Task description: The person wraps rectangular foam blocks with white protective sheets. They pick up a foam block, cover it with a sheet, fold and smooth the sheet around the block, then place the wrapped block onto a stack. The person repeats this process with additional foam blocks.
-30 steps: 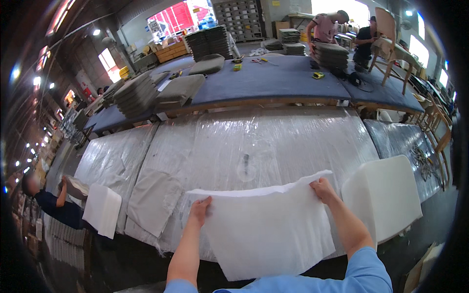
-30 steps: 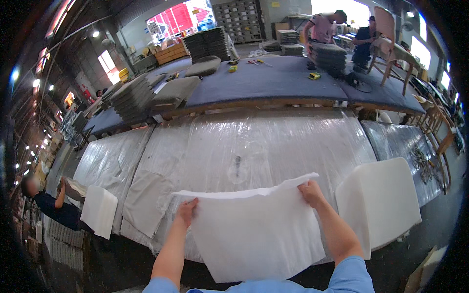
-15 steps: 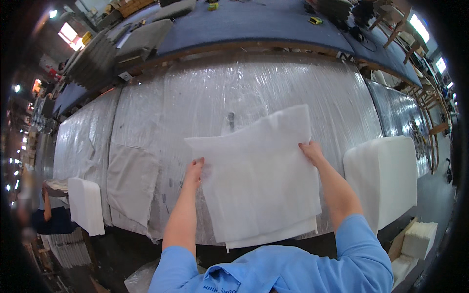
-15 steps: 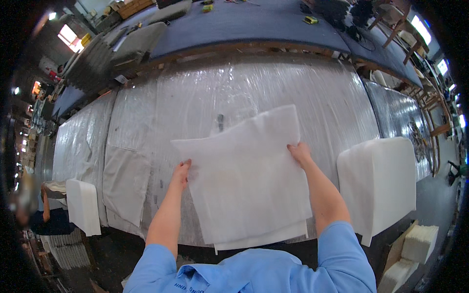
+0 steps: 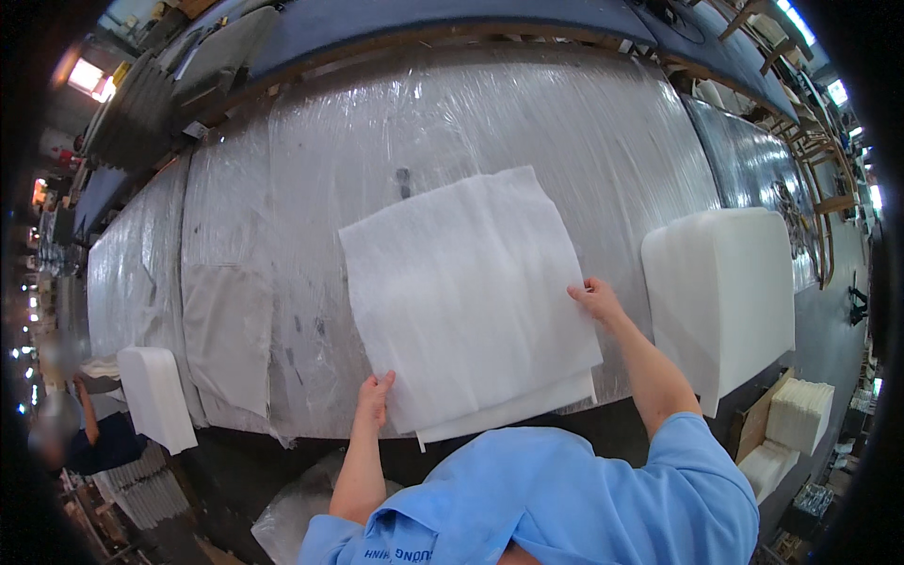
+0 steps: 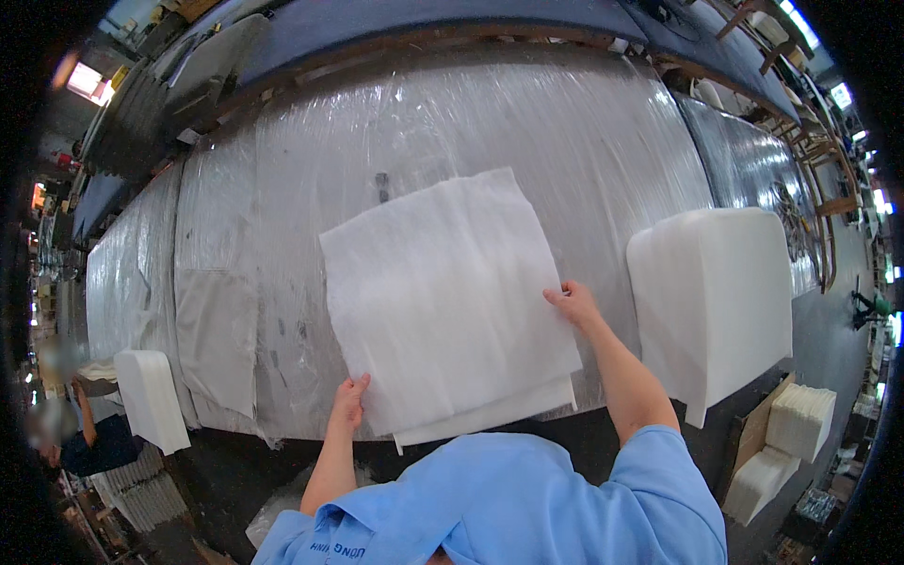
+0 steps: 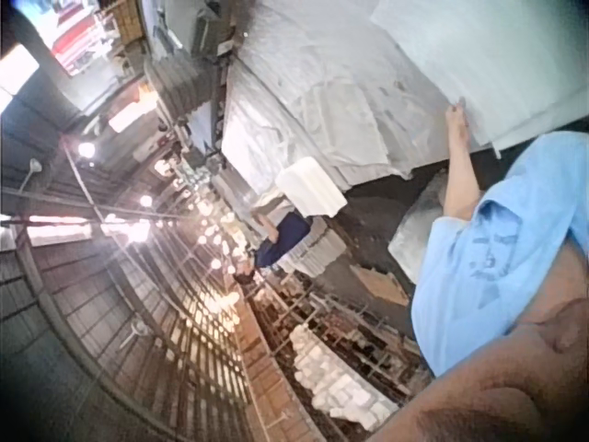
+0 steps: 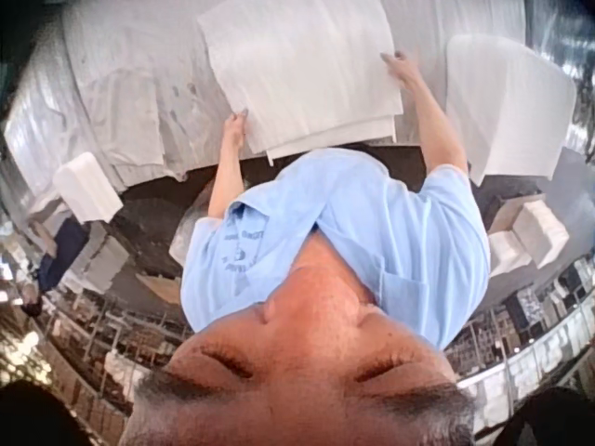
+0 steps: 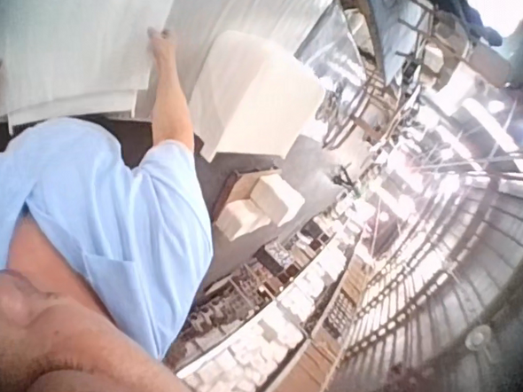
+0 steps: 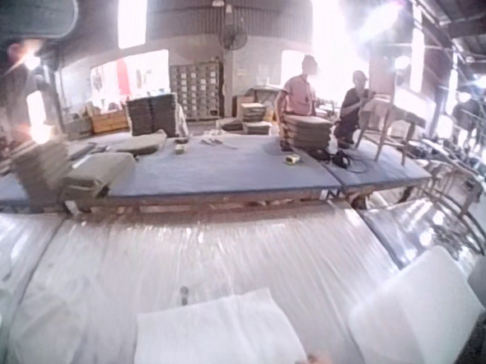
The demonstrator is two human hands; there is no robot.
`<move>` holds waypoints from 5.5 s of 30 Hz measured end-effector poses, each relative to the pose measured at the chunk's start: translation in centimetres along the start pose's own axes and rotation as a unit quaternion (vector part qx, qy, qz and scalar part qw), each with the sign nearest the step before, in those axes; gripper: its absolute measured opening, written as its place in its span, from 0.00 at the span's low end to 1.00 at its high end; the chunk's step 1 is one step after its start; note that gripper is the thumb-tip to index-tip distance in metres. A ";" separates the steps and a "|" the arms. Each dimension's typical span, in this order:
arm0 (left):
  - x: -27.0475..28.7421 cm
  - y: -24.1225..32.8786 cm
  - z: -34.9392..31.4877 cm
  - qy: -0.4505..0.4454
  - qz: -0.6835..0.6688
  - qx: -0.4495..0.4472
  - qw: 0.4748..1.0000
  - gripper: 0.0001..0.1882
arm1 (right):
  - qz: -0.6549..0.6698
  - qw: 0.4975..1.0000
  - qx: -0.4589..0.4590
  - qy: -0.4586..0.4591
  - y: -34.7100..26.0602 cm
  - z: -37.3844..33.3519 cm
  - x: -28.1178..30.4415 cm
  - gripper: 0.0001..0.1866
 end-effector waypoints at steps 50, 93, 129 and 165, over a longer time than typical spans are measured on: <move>2.2 -6.6 -4.0 0.192 0.196 -0.174 0.946 0.18 | -0.163 0.959 0.125 0.197 13.0 -7.1 1.1 0.15; 0.5 4.2 9.1 0.175 0.185 -0.140 0.957 0.28 | -0.171 0.966 0.069 0.180 4.7 2.9 0.6 0.27; 0.4 -5.1 -2.7 0.283 0.416 -0.173 0.846 0.23 | -0.329 0.913 0.141 0.195 13.5 -4.7 -0.6 0.19; 3.3 -6.1 -2.8 0.208 0.131 -0.121 0.962 0.24 | -0.113 0.991 0.052 0.054 14.8 -3.4 2.6 0.23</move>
Point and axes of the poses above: each hand's wrist, its own z-axis towards the middle knuckle, its own x-axis out of the back of the hand, y = z × x, the point moved 10 cm from there along z, towards the middle knuckle, and after that the axes turned 3 degrees about -y, right-handed, at the moved point
